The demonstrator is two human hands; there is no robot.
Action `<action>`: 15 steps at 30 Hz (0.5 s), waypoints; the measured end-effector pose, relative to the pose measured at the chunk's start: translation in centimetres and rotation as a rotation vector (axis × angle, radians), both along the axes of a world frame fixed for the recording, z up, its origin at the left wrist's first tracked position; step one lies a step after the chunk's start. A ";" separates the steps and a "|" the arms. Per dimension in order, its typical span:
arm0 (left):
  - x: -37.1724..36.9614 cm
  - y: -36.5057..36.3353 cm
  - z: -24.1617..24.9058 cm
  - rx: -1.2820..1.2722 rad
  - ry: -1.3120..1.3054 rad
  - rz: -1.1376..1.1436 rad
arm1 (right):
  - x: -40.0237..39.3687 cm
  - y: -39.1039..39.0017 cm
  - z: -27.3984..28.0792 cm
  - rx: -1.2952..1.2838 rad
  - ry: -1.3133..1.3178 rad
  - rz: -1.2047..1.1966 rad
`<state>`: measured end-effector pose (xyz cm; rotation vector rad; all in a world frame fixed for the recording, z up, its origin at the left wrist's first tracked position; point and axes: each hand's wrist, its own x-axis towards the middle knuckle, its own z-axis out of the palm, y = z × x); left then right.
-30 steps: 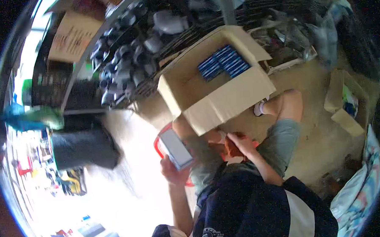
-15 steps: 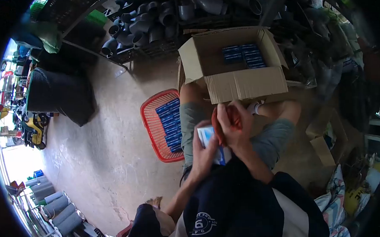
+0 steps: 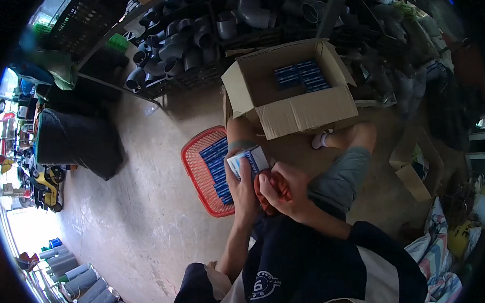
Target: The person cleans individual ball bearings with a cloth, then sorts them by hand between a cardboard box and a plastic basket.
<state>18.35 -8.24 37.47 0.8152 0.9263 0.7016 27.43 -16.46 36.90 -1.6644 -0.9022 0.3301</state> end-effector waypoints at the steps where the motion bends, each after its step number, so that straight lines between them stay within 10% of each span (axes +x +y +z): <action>1: -0.1 -0.4 -0.5 0.045 0.083 -0.071 | 0.4 0.0 0.2 0.015 0.036 -0.003; 7: -0.7 -3.2 -0.5 0.267 0.126 -0.271 | 3.0 2.0 3.5 0.224 0.621 -0.073; 15: -1.1 -0.8 -1.0 0.208 0.142 -0.196 | -1.0 -1.3 -2.2 -0.003 0.666 -0.137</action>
